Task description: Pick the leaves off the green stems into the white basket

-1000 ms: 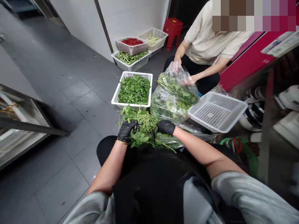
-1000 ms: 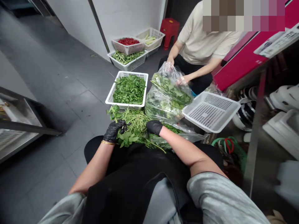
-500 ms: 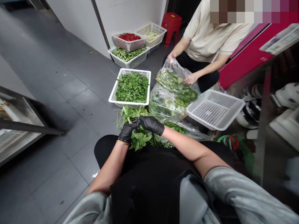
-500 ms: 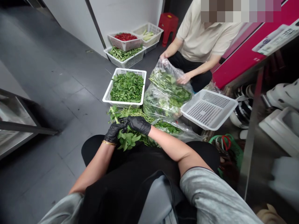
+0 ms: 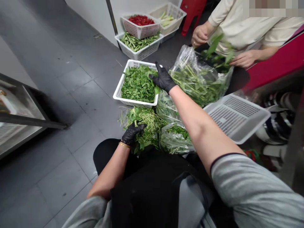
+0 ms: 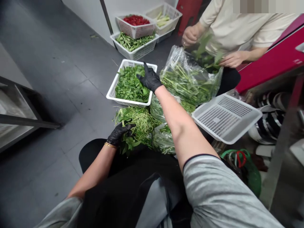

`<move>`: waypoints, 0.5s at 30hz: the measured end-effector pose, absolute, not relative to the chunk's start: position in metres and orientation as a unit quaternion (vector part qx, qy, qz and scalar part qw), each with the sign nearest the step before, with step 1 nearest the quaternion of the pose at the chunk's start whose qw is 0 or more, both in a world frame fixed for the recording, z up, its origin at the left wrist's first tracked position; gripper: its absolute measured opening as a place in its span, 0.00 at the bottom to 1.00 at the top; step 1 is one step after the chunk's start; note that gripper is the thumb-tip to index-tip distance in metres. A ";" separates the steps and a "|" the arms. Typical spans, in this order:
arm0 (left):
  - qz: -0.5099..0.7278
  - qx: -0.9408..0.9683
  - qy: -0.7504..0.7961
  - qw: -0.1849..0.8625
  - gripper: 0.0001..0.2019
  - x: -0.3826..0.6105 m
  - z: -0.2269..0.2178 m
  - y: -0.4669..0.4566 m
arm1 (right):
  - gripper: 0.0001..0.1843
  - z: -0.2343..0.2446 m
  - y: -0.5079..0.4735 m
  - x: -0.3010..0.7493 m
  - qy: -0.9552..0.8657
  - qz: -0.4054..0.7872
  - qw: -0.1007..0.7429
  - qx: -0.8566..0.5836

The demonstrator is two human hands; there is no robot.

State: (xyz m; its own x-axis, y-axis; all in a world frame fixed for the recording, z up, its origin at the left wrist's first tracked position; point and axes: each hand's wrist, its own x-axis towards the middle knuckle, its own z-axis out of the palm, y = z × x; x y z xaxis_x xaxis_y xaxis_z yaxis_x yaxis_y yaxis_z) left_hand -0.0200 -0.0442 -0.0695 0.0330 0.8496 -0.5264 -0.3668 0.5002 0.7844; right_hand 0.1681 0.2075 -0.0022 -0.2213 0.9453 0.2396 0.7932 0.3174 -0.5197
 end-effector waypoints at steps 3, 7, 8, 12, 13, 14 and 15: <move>0.434 0.221 0.556 0.674 0.29 -0.016 -0.069 -0.039 | 0.40 -0.010 0.205 0.155 -0.755 0.147 0.209 -0.604; 0.387 0.285 0.569 0.667 0.21 -0.012 -0.076 -0.038 | 0.37 -0.035 0.107 0.140 -0.739 0.447 0.166 -0.476; 0.371 0.309 0.566 0.668 0.19 -0.012 -0.078 -0.038 | 0.35 -0.043 0.081 0.137 -0.730 0.501 0.140 -0.443; 0.333 0.369 0.517 0.697 0.16 -0.010 -0.076 -0.045 | 0.23 -0.061 0.025 0.137 -0.661 0.562 0.208 -0.451; 0.331 0.374 0.500 0.707 0.16 -0.009 -0.073 -0.048 | 0.21 -0.060 0.022 0.140 -0.639 0.567 0.232 -0.465; 0.337 0.376 0.490 0.710 0.16 -0.009 -0.070 -0.050 | 0.22 -0.057 0.021 0.143 -0.619 0.576 0.246 -0.473; 0.348 0.379 0.491 0.703 0.15 -0.008 -0.066 -0.053 | 0.24 -0.053 0.021 0.146 -0.601 0.589 0.253 -0.477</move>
